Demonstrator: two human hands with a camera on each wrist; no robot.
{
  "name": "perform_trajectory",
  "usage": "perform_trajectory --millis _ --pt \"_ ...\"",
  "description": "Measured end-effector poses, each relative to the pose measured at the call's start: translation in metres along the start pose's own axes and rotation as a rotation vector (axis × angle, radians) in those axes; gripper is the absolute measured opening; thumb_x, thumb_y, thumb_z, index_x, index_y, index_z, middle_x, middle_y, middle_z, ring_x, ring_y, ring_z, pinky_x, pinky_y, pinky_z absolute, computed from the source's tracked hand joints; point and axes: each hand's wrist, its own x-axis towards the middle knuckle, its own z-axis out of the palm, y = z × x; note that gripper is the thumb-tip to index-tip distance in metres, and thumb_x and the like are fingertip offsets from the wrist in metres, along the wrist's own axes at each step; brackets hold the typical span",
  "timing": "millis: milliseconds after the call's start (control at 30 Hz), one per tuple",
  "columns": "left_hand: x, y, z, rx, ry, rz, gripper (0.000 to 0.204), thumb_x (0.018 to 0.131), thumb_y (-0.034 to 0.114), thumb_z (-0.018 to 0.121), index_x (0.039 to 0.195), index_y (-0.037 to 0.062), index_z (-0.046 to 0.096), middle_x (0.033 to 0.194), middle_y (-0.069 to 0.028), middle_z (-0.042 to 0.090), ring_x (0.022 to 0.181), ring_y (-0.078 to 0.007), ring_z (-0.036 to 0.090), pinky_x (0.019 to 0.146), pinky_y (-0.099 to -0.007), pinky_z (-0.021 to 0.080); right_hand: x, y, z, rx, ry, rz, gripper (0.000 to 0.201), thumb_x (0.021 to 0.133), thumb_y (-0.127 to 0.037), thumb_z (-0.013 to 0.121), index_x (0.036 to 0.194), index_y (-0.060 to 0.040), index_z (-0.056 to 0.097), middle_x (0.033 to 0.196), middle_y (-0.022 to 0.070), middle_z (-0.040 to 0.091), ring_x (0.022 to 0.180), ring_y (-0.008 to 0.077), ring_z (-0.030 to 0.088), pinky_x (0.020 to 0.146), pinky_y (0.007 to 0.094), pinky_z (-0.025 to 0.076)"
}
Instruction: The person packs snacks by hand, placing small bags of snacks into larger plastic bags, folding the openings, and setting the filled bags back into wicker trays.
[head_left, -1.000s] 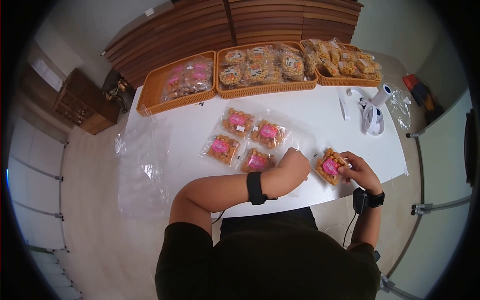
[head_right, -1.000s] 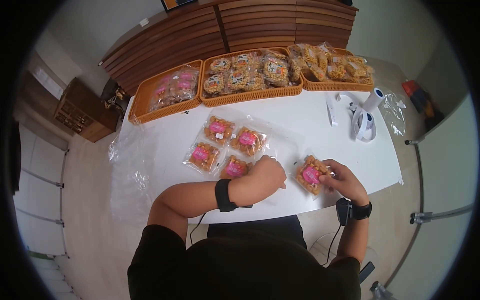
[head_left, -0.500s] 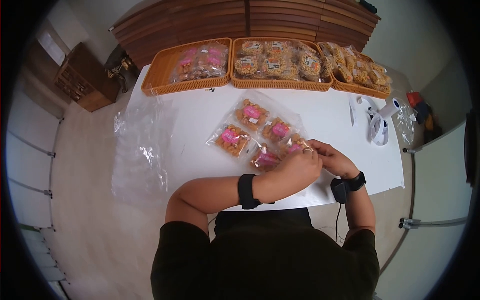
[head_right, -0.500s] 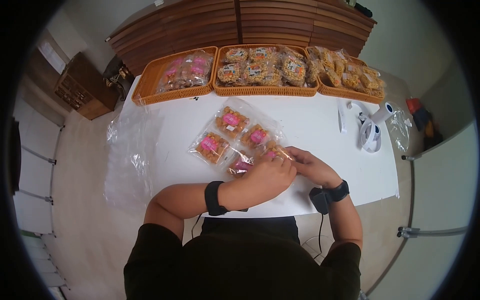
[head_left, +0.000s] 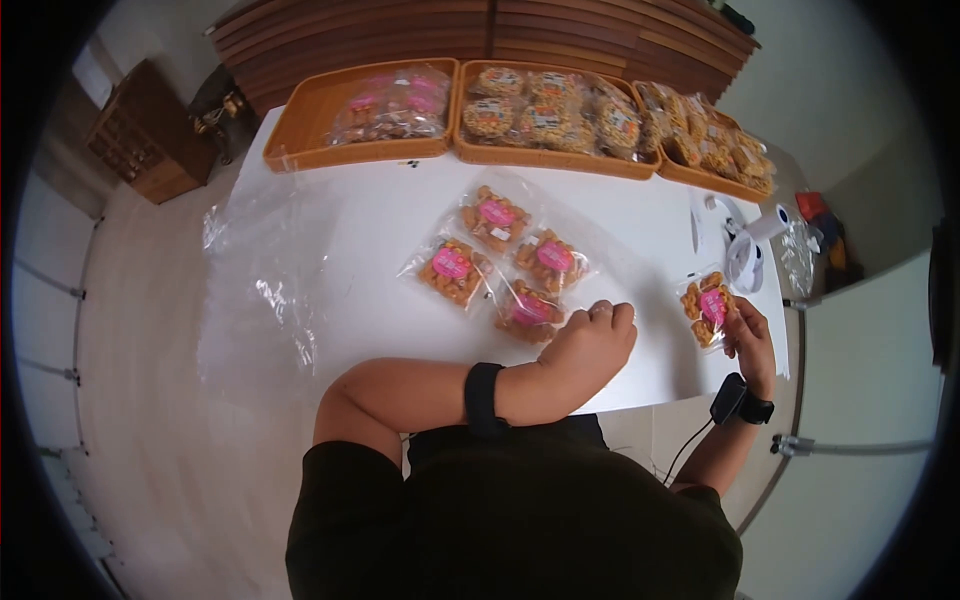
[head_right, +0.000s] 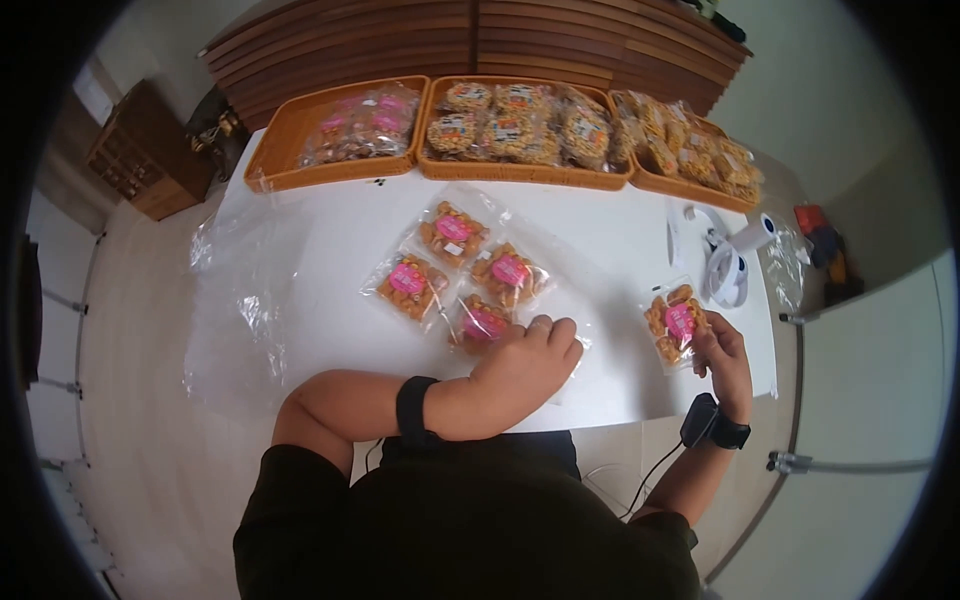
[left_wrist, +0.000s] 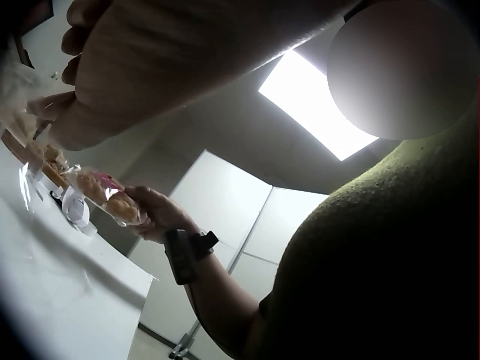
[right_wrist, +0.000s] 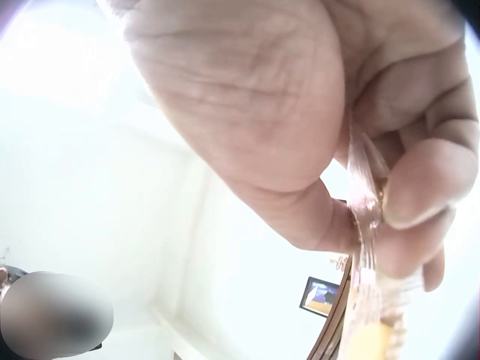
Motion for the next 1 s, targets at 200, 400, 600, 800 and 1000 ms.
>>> perform_trajectory --millis 200,400,600,800,1000 --pt "0.018 0.016 0.011 0.157 -0.046 0.002 0.007 0.065 0.016 0.059 0.069 0.0111 0.056 0.077 -0.0014 0.045 0.072 -0.0147 0.049 0.053 -0.0226 0.041 -0.02 -0.011 0.03 -0.081 -0.366 0.168 0.032 0.09 -0.022 0.058 0.112 0.0002 0.056 0.075 0.0004 0.058 0.052 0.005 0.049 0.049 0.0186 0.043" --pt "0.023 0.02 0.006 0.124 0.087 -0.169 0.009 0.064 0.014 0.06 0.069 0.0069 0.059 0.074 -0.0024 0.046 0.068 -0.0131 0.056 0.054 -0.0224 0.047 0.018 0.011 0.086 0.283 -0.389 0.169 0.035 0.092 -0.024 0.055 0.12 -0.0028 0.052 0.088 0.0009 0.061 0.063 0.0046 0.054 0.058 0.0184 0.047" --pt "0.014 0.015 -0.001 0.134 0.005 -0.161 0.014 0.062 0.015 0.061 0.073 0.0059 0.06 0.077 -0.0048 0.051 0.064 -0.0128 0.056 0.056 -0.0244 0.049 0.049 -0.004 0.136 0.261 -0.702 0.016 0.038 0.096 -0.019 0.046 0.13 -0.0026 0.042 0.11 0.0032 0.053 0.097 0.0092 0.052 0.087 0.0233 0.044" --pt "0.008 0.007 -0.006 0.022 0.148 -0.097 0.012 0.063 0.014 0.06 0.072 0.0066 0.059 0.074 -0.0044 0.048 0.062 -0.0128 0.055 0.047 -0.0253 0.044 0.073 -0.052 0.198 0.216 -0.807 0.149 0.043 0.092 -0.014 0.051 0.132 -0.001 0.04 0.109 0.0054 0.054 0.095 0.0135 0.058 0.081 0.0242 0.048" --pt "0.0 -0.005 -0.005 -0.075 0.116 0.011 0.012 0.065 0.015 0.061 0.071 0.0052 0.059 0.075 -0.0043 0.047 0.058 -0.0122 0.054 0.047 -0.0245 0.046 0.112 -0.019 0.245 0.021 -0.711 0.074 0.037 0.086 -0.017 0.061 0.116 0.0021 0.05 0.083 0.0067 0.063 0.066 0.0156 0.063 0.062 0.0272 0.052"
